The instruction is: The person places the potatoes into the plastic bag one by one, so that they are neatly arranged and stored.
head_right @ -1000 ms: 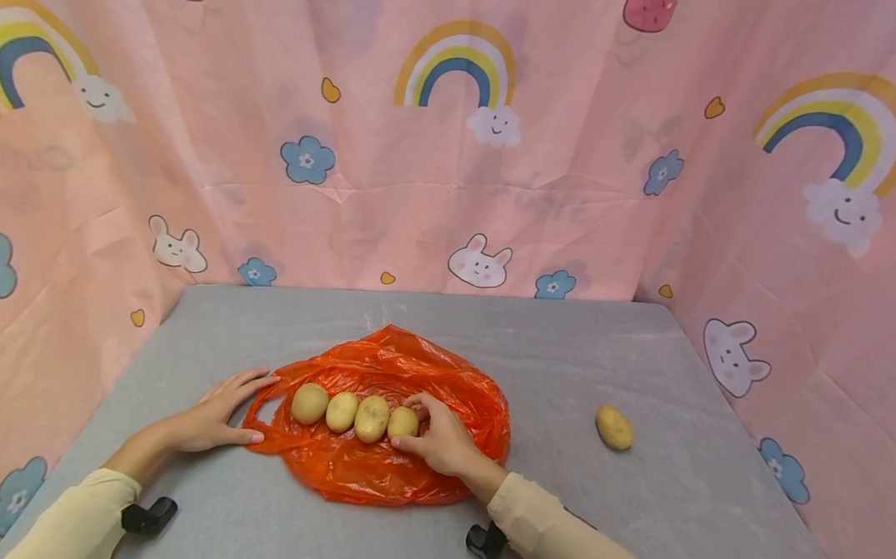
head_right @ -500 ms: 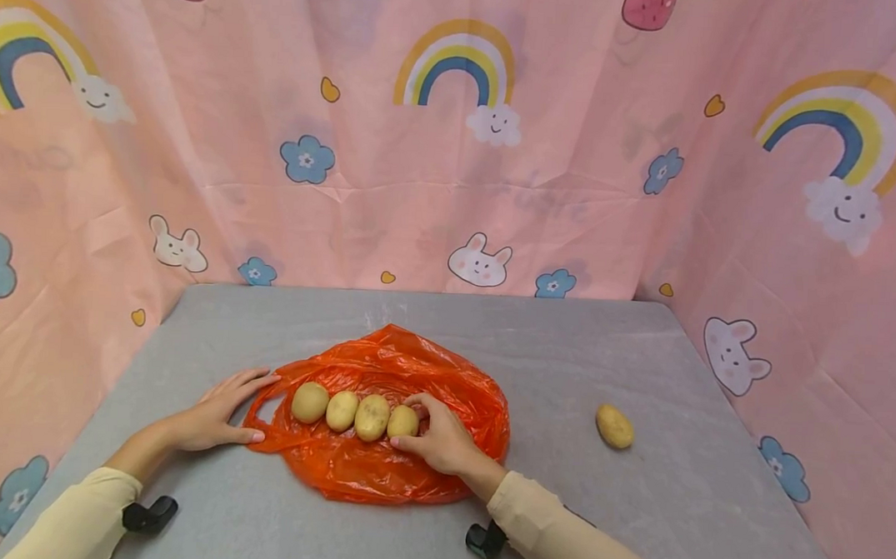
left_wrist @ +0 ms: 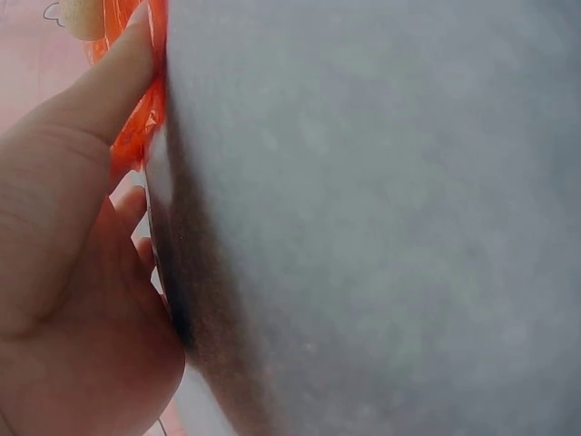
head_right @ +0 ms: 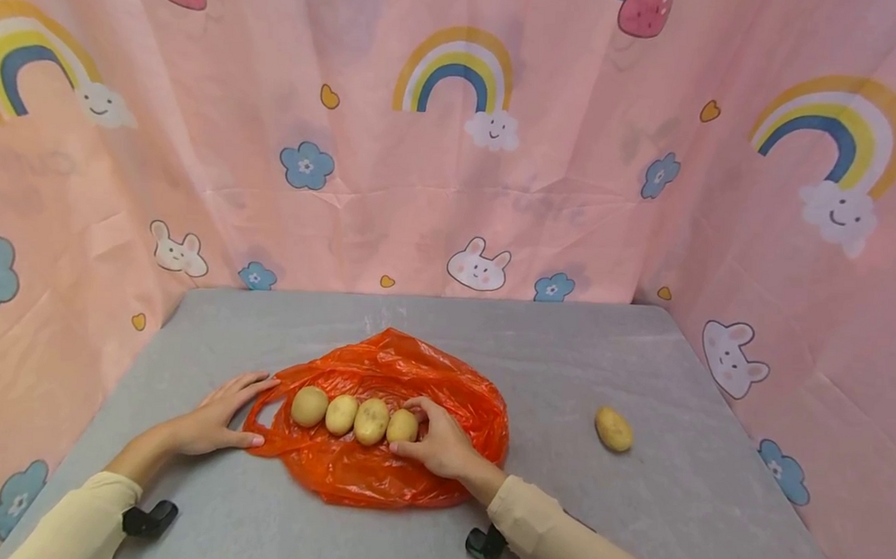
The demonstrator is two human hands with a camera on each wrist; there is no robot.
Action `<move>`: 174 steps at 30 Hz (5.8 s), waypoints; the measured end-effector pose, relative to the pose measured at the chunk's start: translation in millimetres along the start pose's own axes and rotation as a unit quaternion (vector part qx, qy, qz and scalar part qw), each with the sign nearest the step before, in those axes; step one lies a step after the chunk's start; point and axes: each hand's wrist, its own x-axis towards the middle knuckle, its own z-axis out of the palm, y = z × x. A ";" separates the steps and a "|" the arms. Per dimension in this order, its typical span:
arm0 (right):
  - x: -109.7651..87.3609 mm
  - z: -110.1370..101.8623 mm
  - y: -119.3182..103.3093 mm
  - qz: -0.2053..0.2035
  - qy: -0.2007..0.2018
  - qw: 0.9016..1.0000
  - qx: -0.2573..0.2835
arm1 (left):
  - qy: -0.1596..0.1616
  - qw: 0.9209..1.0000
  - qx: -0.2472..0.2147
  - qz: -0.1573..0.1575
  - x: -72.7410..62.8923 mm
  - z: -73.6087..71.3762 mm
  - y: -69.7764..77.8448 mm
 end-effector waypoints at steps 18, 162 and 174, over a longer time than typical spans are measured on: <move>-20.2 -18.9 -10.7 0.031 -0.052 0.996 0.060 | 0.008 1.000 -0.003 0.015 -3.8 2.2 1.9; -104.7 -206.8 100.3 0.004 0.086 0.982 -0.166 | 0.018 0.999 0.005 0.026 -1.7 -0.3 5.5; -100.4 -181.3 57.1 -0.040 0.102 0.988 -0.111 | 0.022 0.999 0.016 0.043 1.6 -1.6 1.3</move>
